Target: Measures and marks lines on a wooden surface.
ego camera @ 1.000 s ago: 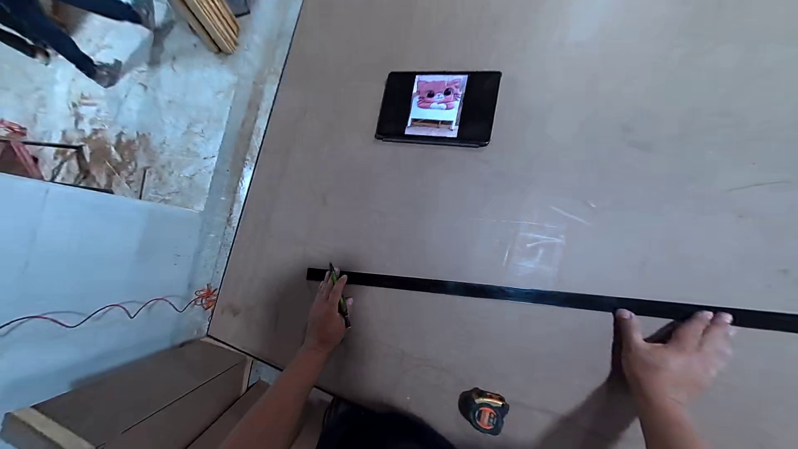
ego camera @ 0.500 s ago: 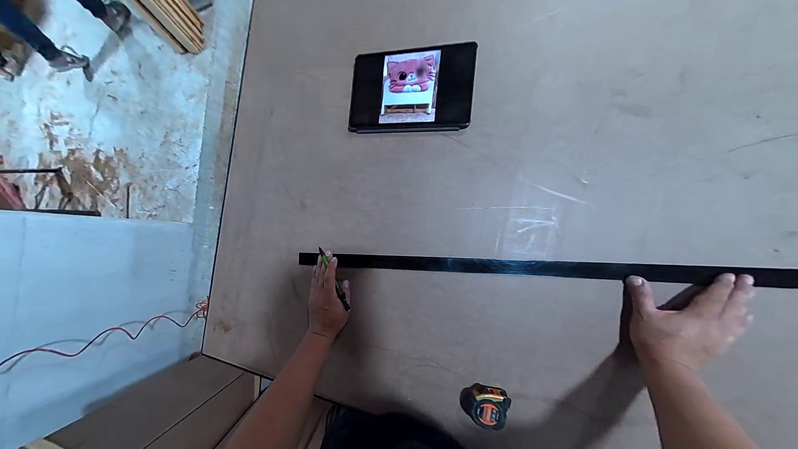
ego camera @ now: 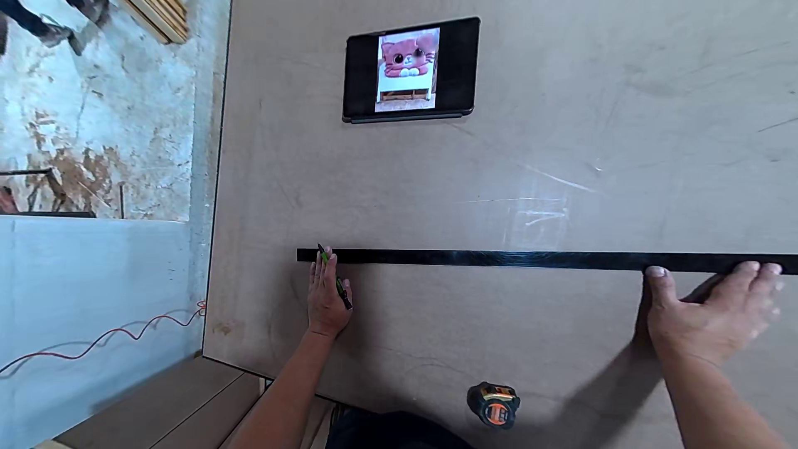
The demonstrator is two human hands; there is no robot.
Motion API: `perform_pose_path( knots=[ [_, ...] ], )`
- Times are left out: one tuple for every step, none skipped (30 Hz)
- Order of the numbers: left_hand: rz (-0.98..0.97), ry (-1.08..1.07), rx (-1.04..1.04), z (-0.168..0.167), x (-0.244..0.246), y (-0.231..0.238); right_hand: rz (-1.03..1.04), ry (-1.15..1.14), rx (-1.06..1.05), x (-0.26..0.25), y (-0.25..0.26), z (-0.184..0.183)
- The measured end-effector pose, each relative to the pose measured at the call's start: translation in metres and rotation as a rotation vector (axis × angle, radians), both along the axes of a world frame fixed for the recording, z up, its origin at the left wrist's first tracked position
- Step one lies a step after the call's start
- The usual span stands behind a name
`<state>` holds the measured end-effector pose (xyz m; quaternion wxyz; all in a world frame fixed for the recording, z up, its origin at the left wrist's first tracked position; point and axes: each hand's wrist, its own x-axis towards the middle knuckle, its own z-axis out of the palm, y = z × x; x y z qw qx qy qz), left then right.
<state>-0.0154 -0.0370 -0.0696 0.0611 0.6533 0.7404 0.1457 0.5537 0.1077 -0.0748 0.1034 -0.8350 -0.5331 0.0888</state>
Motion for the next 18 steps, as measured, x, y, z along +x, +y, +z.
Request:
perform_pose_path(
  knots=[
    [-0.001,-0.001,-0.004,0.0,0.0,0.0,-0.003,0.003,0.002,0.0,0.0,0.0],
    [0.0,0.002,-0.007,0.001,0.0,0.0,-0.006,0.007,0.004,-0.001,-0.001,0.0],
    [0.0,0.008,-0.008,0.001,0.0,-0.001,-0.006,0.011,0.002,-0.003,-0.001,0.002],
    [0.0,0.011,-0.007,0.002,0.0,-0.001,-0.005,0.011,0.0,-0.004,0.0,0.003],
    [-0.001,0.01,0.002,0.001,0.0,-0.001,-0.006,0.006,-0.002,-0.004,0.0,0.004],
    [-0.003,0.007,0.013,0.001,0.0,-0.001,-0.005,0.005,0.0,-0.003,0.0,0.003],
    [-0.005,0.003,0.021,0.001,0.0,-0.001,-0.003,0.003,0.002,-0.003,0.0,0.003],
    [-0.006,0.0,0.024,0.001,0.0,-0.001,-0.001,0.004,0.003,-0.002,0.0,0.002],
    [-0.005,0.0,0.024,0.001,0.0,-0.001,0.0,0.003,0.004,-0.002,0.0,0.002],
    [-0.005,0.003,0.026,0.0,0.0,-0.001,0.001,0.001,0.005,-0.001,-0.001,0.001],
    [-0.005,0.006,0.025,-0.001,0.0,-0.001,0.002,0.0,0.006,0.001,-0.001,0.0],
    [-0.006,0.008,0.025,-0.001,0.0,-0.001,0.001,-0.002,0.009,0.001,-0.001,-0.001],
    [-0.003,0.008,0.024,-0.001,0.0,-0.001,0.001,-0.005,0.009,0.001,-0.002,-0.001],
    [0.005,0.007,0.03,0.001,0.001,-0.001,0.001,-0.008,0.008,0.0,-0.002,-0.001],
    [0.016,0.003,0.046,0.005,0.003,0.0,0.003,-0.008,0.009,0.0,-0.002,-0.002],
    [0.023,-0.008,0.065,0.012,0.006,0.005,0.005,-0.007,0.008,0.0,-0.001,-0.002],
    [0.019,-0.037,0.089,0.02,0.012,0.012,0.004,-0.004,0.008,0.0,0.0,-0.001],
    [0.01,-0.093,0.114,0.028,0.018,0.021,0.002,-0.005,0.003,0.001,0.0,-0.001]
  ],
)
